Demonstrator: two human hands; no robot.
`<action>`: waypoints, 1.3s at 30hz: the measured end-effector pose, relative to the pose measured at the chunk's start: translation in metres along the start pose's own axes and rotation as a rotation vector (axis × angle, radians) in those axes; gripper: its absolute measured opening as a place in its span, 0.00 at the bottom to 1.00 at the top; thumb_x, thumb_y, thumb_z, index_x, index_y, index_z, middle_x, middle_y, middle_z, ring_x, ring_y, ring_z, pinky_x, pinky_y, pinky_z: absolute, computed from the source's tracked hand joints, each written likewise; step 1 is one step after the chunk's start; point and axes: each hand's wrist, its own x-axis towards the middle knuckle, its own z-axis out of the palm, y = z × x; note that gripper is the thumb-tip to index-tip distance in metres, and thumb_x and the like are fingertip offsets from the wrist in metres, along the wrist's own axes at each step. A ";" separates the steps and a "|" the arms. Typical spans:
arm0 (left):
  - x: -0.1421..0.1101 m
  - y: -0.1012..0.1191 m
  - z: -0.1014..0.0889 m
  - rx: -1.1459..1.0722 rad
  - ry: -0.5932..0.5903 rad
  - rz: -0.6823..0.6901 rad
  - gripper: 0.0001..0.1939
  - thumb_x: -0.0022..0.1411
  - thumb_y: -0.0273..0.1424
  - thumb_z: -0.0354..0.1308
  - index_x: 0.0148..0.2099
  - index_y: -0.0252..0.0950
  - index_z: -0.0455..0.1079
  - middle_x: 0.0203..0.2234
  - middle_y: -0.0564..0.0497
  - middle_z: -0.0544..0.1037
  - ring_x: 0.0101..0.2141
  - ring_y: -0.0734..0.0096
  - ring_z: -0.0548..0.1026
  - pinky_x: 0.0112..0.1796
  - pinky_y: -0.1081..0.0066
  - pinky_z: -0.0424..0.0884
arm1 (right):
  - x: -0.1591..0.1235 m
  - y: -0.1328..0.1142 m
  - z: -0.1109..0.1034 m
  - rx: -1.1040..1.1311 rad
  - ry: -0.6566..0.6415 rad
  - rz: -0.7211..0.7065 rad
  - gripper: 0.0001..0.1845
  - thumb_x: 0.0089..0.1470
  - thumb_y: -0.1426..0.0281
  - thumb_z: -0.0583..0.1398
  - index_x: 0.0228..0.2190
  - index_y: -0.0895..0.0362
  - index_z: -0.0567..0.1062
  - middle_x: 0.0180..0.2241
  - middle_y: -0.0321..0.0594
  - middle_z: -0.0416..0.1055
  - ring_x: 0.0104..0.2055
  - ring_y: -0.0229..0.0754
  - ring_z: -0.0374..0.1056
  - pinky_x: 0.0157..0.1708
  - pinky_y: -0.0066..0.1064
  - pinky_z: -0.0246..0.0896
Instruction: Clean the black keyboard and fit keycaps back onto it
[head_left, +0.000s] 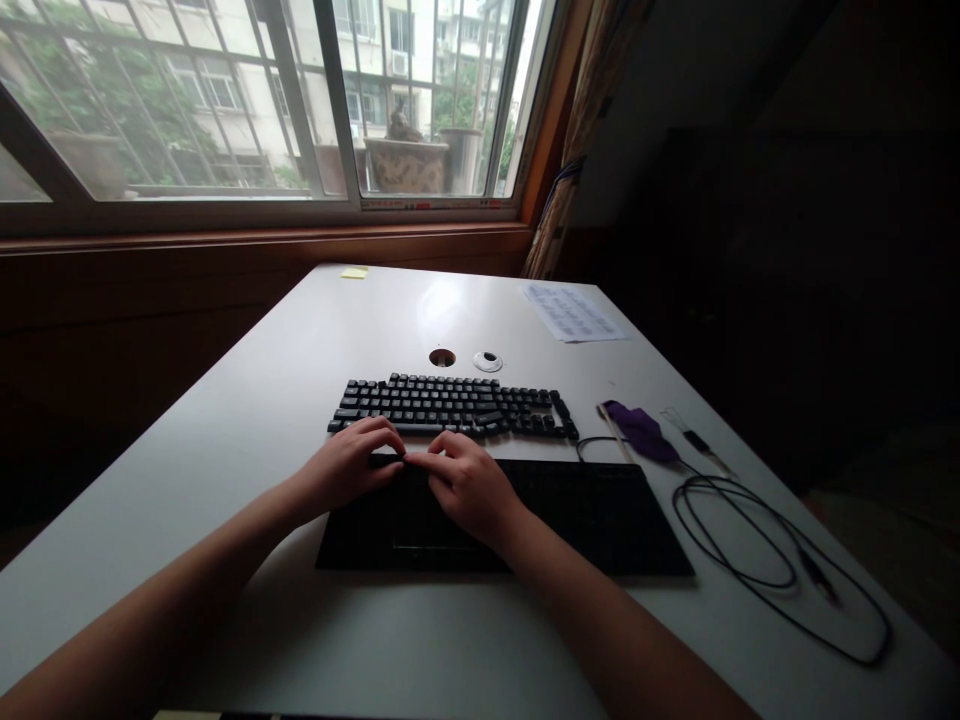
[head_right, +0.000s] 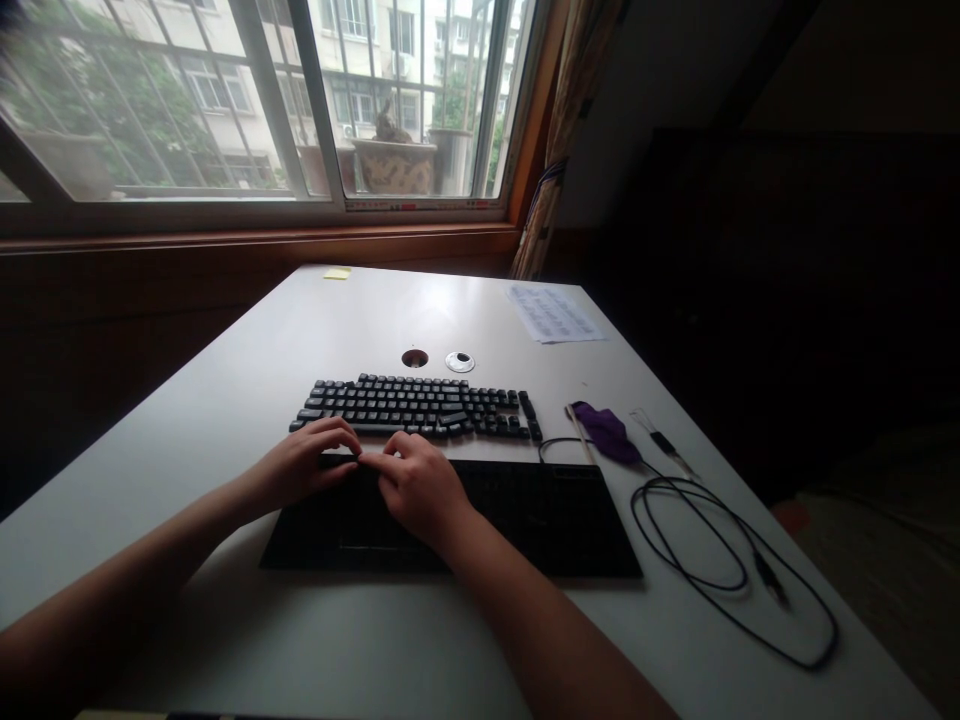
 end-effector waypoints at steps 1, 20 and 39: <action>0.000 0.001 0.000 0.000 -0.001 -0.002 0.03 0.67 0.31 0.60 0.43 0.39 0.74 0.41 0.48 0.76 0.43 0.65 0.75 0.45 0.66 0.73 | 0.000 0.000 0.000 0.002 0.004 -0.002 0.24 0.58 0.79 0.59 0.52 0.48 0.80 0.39 0.40 0.72 0.42 0.43 0.68 0.46 0.35 0.67; -0.005 -0.006 -0.009 0.024 -0.040 0.026 0.07 0.67 0.32 0.61 0.47 0.40 0.76 0.41 0.47 0.77 0.41 0.66 0.76 0.42 0.68 0.74 | 0.000 -0.005 -0.003 -0.044 -0.038 -0.006 0.21 0.60 0.77 0.59 0.53 0.51 0.77 0.37 0.41 0.73 0.40 0.44 0.67 0.42 0.35 0.66; -0.012 -0.018 -0.037 0.007 -0.131 -0.010 0.09 0.68 0.37 0.61 0.42 0.39 0.78 0.36 0.48 0.77 0.34 0.69 0.74 0.37 0.71 0.73 | -0.001 -0.009 -0.004 -0.142 -0.036 -0.040 0.24 0.59 0.78 0.60 0.55 0.49 0.78 0.38 0.43 0.72 0.42 0.47 0.62 0.45 0.41 0.66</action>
